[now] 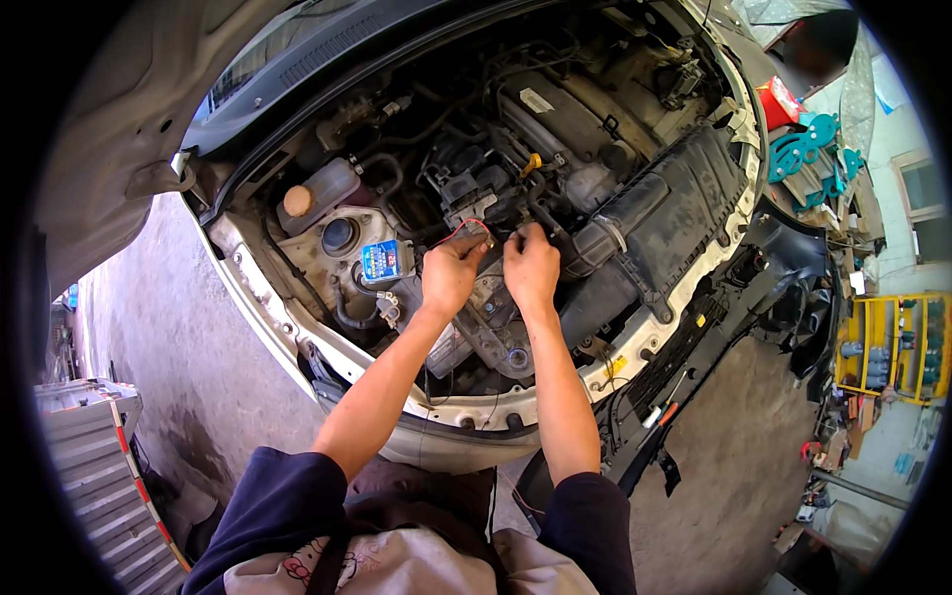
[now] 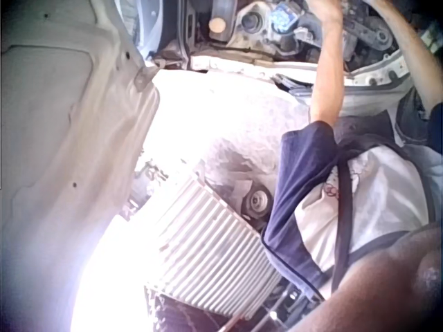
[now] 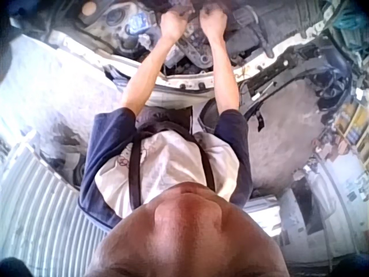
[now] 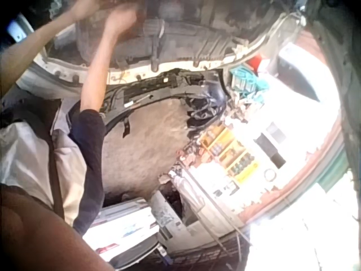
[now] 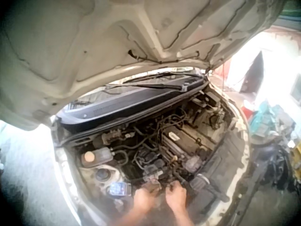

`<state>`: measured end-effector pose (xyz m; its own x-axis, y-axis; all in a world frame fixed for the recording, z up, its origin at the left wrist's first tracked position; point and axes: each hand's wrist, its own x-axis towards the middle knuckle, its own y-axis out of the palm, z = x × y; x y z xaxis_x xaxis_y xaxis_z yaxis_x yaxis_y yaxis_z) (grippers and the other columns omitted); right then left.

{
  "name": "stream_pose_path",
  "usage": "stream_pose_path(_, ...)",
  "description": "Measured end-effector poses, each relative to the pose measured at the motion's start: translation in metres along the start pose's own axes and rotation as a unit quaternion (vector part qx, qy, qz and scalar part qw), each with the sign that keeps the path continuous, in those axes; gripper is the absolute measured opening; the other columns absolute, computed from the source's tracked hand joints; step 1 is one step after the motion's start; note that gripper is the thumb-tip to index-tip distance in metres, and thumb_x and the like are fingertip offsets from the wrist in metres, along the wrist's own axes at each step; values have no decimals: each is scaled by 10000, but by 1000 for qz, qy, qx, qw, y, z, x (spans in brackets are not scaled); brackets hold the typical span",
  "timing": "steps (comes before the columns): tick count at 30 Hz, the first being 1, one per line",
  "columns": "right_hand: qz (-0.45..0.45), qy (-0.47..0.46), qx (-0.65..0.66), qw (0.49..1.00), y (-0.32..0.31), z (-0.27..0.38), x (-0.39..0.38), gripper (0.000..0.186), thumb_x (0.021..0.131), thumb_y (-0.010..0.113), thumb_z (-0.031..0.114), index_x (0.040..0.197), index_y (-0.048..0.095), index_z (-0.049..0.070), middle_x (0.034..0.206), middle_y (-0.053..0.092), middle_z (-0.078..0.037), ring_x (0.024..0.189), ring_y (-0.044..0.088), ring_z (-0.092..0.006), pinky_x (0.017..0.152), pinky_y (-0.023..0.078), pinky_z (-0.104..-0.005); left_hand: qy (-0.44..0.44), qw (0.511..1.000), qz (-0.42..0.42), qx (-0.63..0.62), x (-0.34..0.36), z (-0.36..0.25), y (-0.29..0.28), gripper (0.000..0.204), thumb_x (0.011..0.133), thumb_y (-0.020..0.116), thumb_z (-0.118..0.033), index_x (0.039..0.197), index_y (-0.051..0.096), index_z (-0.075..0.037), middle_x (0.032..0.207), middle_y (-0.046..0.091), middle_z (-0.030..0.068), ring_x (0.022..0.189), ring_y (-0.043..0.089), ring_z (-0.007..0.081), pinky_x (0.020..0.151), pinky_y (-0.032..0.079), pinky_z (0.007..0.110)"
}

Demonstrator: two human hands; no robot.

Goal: The person works on a car's electrical system with the hood open, connecting wires to the battery terminals and manipulating a small component near the engine. They handle wires and a small black part, making adjustments to the connections.

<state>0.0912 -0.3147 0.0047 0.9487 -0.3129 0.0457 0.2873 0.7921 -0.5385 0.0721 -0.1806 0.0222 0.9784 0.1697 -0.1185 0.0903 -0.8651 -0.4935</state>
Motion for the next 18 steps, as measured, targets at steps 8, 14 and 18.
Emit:
stream_pose_path(8, 52, 7, -16, 998, -8, 15, -6, 203, 912, 621, 181, 978, 674, -4, 840, 687, -252, 822, 679, -429, 726, 529, -467, 55, 987, -6, 152, -19, -20, 1, 305, 969, 555, -254, 1234, 665, -152, 845, 707, 211, 791, 683, 409, 726, 535, 519)
stream_pose_path(14, 68, -14, 37, 997, -6, 7, -9, 204, 906, 654, 164, 976, 681, -26, 839, 696, -236, 785, 703, -344, 718, 532, -404, 67, 978, 11, 198, -24, -23, 3, 355, 977, 519, -231, 1283, 613, -77, 819, 701, 227, 762, 682, 419, 699, 536, 523)
stream_pose_path(18, 47, -42, 52, 997, -6, -1, -6, 208, 918, 646, 156, 998, 676, -33, 833, 700, -221, 761, 701, -351, 700, 530, -402, 57, 979, 1, 194, -24, -23, 4, 342, 977, 523, -239, 1272, 634, -108, 830, 699, 239, 758, 679, 429, 712, 539, 530)
